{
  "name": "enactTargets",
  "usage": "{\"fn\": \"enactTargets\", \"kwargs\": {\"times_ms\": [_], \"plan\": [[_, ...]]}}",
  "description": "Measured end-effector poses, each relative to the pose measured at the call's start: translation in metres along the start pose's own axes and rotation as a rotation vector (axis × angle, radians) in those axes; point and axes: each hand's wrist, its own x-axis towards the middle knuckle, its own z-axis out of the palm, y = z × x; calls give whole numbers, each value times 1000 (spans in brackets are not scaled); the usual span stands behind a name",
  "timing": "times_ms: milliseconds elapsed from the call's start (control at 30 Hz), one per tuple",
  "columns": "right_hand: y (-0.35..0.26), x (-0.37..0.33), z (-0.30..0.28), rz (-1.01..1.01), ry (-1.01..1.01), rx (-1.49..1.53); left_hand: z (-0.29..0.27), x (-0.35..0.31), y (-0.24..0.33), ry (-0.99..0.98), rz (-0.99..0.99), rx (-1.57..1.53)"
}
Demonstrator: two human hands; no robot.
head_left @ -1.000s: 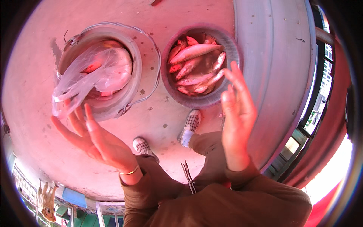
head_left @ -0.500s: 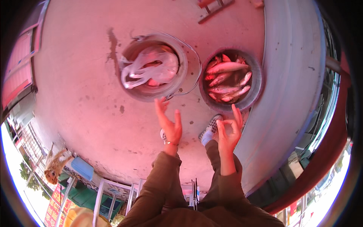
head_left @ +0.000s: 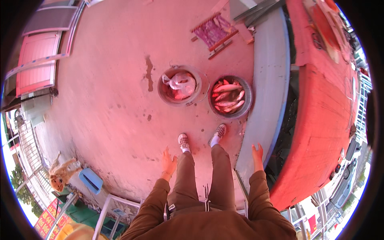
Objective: The person picks individual fish from a metal bowl and places them into a plastic bag held open with the other hand. After filling the bag, the person carries the bag and an empty bucket through a cluttered workshop area into a dimly lit room and sets them down.
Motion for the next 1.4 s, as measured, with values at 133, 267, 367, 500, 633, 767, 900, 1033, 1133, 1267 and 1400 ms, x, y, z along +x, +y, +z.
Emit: {"fn": "enactTargets", "kwargs": {"times_ms": [133,267,367,500,633,767,900,1033,1133,1267,1400], "plan": [[4,-87,-78,135,-13,16,-31,-7,-9,-108,201,61],[-36,-145,-149,246,52,220,-83,16,5,-98,11,-140],[-14,-198,-172,258,104,388,-86,39,-1,16,188,65],[22,-251,-179,389,122,552,-103,32,18,99,360,224],[-8,-287,-206,589,-92,733,-118,63,-18,85,361,134],[46,-304,-186,730,-108,899,-136,25,47,-189,151,-76],[69,-317,-172,748,-52,992,-155,8,95,-168,208,4],[83,-343,-177,727,3,1114,-165,11,122,-181,246,-93],[114,-362,-173,783,75,1170,-161,13,145,-143,234,-71],[121,-402,-175,811,220,1193,-170,27,161,-203,205,31],[119,-456,-157,906,303,1187,-189,31,179,-363,181,-90]]}}
